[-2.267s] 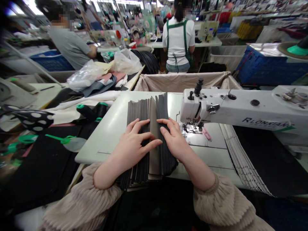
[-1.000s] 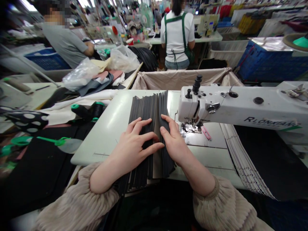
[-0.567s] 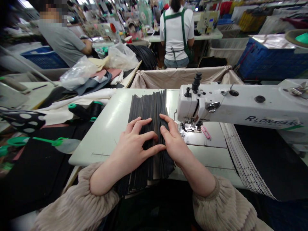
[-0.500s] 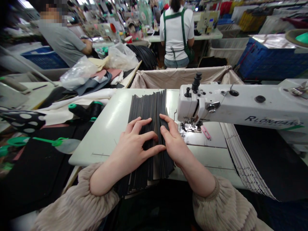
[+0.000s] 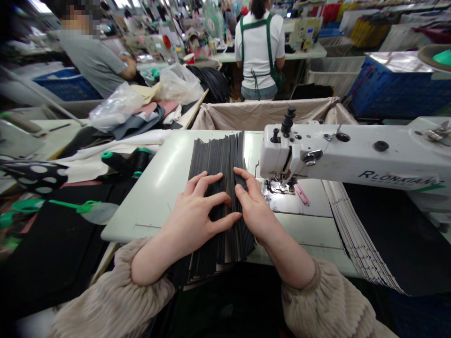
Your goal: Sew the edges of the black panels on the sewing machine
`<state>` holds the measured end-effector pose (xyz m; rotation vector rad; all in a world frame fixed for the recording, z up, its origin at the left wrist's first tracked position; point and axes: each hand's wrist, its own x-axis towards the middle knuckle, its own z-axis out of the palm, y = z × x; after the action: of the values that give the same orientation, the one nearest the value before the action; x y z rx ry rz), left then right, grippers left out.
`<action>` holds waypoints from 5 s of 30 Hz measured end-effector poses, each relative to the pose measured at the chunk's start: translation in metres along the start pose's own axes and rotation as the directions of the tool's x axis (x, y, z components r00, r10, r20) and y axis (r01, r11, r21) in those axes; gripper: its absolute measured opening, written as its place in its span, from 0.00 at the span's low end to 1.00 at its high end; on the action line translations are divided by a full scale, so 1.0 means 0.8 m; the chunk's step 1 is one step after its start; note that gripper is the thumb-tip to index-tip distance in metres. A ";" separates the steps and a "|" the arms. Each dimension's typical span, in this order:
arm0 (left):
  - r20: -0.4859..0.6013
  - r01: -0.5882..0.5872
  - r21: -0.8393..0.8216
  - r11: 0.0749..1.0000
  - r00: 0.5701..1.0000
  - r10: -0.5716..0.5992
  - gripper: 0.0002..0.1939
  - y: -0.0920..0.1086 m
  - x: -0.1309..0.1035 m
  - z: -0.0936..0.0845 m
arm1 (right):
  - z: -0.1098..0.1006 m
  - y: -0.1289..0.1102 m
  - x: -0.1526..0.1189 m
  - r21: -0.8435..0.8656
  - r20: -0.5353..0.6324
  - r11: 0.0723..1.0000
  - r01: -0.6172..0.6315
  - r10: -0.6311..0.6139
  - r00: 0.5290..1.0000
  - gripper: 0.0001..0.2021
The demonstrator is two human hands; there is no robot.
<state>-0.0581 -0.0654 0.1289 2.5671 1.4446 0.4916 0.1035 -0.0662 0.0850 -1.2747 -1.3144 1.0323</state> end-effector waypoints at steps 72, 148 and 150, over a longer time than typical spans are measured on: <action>0.006 -0.007 0.077 0.997 1.000 0.007 0.19 -0.003 0.000 0.000 | 0.007 -0.009 -0.004 0.236 -0.033 0.958 -0.163 0.176 0.984 0.27; 0.007 0.014 0.082 0.997 1.000 -0.014 0.20 -0.002 -0.001 -0.004 | 0.011 -0.005 -0.007 0.343 -0.048 0.933 -0.108 0.133 0.990 0.28; 0.003 0.014 0.089 0.996 1.000 -0.014 0.19 -0.002 -0.001 -0.003 | 0.011 -0.003 -0.007 0.357 -0.037 0.927 -0.114 0.137 0.990 0.29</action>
<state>-0.0602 -0.0656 0.1302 2.6223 1.5152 0.4292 0.0943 -0.0712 0.0860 -1.1138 -0.9547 1.2468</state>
